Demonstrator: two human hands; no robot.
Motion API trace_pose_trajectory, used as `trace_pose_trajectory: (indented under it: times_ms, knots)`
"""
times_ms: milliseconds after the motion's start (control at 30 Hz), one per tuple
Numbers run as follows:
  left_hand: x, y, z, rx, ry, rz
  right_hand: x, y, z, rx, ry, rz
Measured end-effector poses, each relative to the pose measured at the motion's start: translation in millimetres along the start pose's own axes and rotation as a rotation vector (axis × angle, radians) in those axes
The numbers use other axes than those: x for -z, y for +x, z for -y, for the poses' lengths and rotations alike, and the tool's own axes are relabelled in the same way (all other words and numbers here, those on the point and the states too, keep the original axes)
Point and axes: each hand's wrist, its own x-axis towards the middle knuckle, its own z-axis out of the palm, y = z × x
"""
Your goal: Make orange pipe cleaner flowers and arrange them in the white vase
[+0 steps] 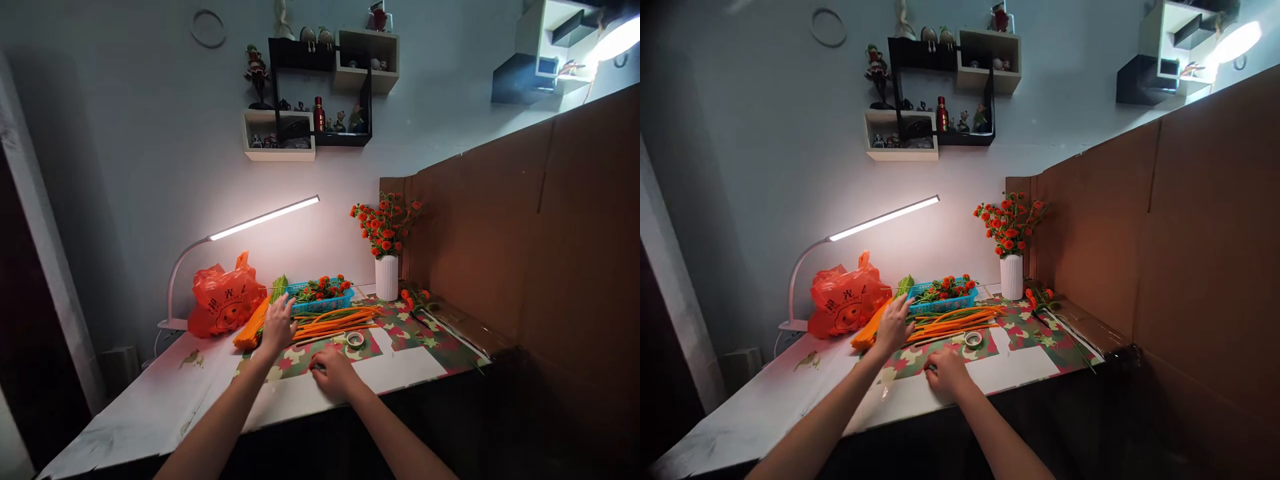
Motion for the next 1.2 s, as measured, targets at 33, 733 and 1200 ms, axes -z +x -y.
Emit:
trace_pose_trajectory:
  times_ms: [33, 733, 1200]
  knots:
    - [-2.9, 22, 8, 0.011, 0.055, 0.029, 0, -1, 1, -0.016, 0.02, 0.003]
    - [-49.6, 163, 125, 0.041, -0.046, 0.481, 5, -10, 1, -0.049, 0.18, 0.067]
    - [-24.2, 58, 18, -0.328, -0.088, 0.365, 10, -9, 3, 0.004, 0.086, 0.044]
